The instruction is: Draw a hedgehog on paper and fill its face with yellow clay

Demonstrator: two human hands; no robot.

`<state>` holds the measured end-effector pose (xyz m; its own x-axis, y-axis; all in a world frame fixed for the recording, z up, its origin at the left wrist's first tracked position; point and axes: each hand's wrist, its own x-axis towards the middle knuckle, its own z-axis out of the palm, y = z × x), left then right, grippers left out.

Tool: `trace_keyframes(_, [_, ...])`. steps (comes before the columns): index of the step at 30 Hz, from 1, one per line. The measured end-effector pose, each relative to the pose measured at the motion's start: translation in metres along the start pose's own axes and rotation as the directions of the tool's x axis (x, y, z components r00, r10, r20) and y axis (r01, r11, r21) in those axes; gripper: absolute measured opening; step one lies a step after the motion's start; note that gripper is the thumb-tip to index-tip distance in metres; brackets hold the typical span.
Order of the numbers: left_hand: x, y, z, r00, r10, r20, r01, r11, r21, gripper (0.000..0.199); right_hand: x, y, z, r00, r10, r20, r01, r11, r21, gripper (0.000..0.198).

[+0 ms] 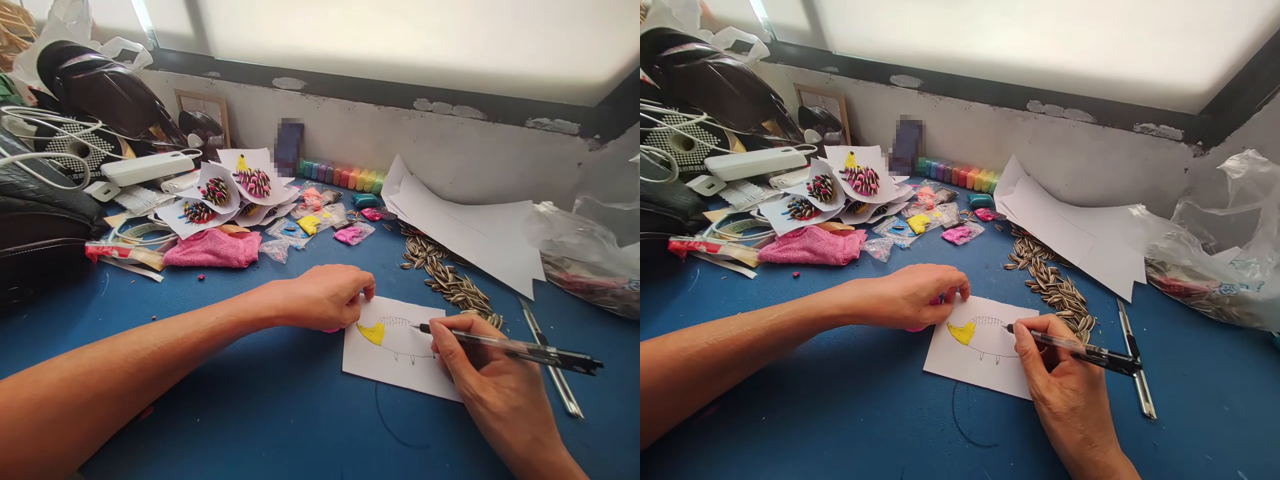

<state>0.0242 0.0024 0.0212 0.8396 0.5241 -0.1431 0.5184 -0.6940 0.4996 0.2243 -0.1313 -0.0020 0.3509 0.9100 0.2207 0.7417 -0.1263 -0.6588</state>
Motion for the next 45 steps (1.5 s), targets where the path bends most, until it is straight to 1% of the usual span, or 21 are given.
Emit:
trace_keyframes(6, [0.0004, -0.0003, 0.0008, 1.000, 0.004, -0.004, -0.004, 1.000, 0.001, 0.029, 0.0007, 0.0022, 0.0002, 1.000, -0.029, 0.003, 0.029, 0.999, -0.020, 0.029])
trace_keyframes(12, [-0.0006, 0.0014, -0.0005, 1.000, -0.008, 0.002, 0.008, 1.000, -0.006, 0.029, -0.0001, 0.0029, -0.0002, 1.000, -0.027, -0.003, 0.027, 0.999, -0.018, 0.027])
trace_keyframes(16, [-0.0003, -0.0001, 0.0005, 1.000, 0.008, -0.008, -0.008, 1.000, -0.012, 0.030, 0.0006, 0.0015, 0.0008, 0.999, -0.046, 0.000, 0.046, 0.999, -0.008, 0.026])
trace_keyframes(20, [0.0006, -0.0021, 0.0021, 0.999, 0.025, -0.020, -0.025, 1.000, -0.006, 0.031, -0.0008, 0.0009, 0.0000, 0.999, -0.039, 0.007, 0.039, 0.999, -0.008, 0.025])
trace_keyframes(23, [0.0010, -0.0024, 0.0025, 0.999, 0.025, -0.022, -0.025, 1.000, -0.006, 0.031, -0.0014, -0.0006, -0.0009, 0.998, -0.042, -0.040, 0.042, 0.999, -0.005, 0.025])
trace_keyframes(25, [0.0012, -0.0021, 0.0024, 0.999, 0.022, -0.024, -0.022, 1.000, -0.001, 0.030, -0.0010, -0.0017, -0.0010, 0.996, -0.046, -0.082, 0.043, 0.999, -0.033, 0.025])
trace_keyframes(28, [0.0016, -0.0015, 0.0021, 1.000, 0.019, -0.023, -0.019, 1.000, 0.003, 0.030, -0.0001, -0.0022, -0.0008, 0.994, -0.056, -0.099, 0.049, 0.996, -0.068, 0.026])
trace_keyframes(32, [0.0020, -0.0008, 0.0020, 1.000, 0.013, -0.019, -0.013, 1.000, 0.000, 0.029, -0.0001, 0.0000, -0.0008, 0.996, -0.051, -0.076, 0.046, 0.996, -0.073, 0.026])
trace_keyframes(40, [0.0026, -0.0034, 0.0041, 0.999, 0.017, -0.027, -0.017, 1.000, -0.004, 0.030, 0.0006, 0.0028, 0.0010, 0.999, -0.024, -0.030, 0.023, 0.999, -0.033, 0.025])
trace_keyframes(45, [0.0032, -0.0037, 0.0041, 0.999, 0.016, -0.029, -0.016, 1.000, -0.004, 0.030, -0.0004, 0.0039, 0.0017, 0.999, -0.010, -0.034, 0.008, 0.999, -0.045, 0.025])
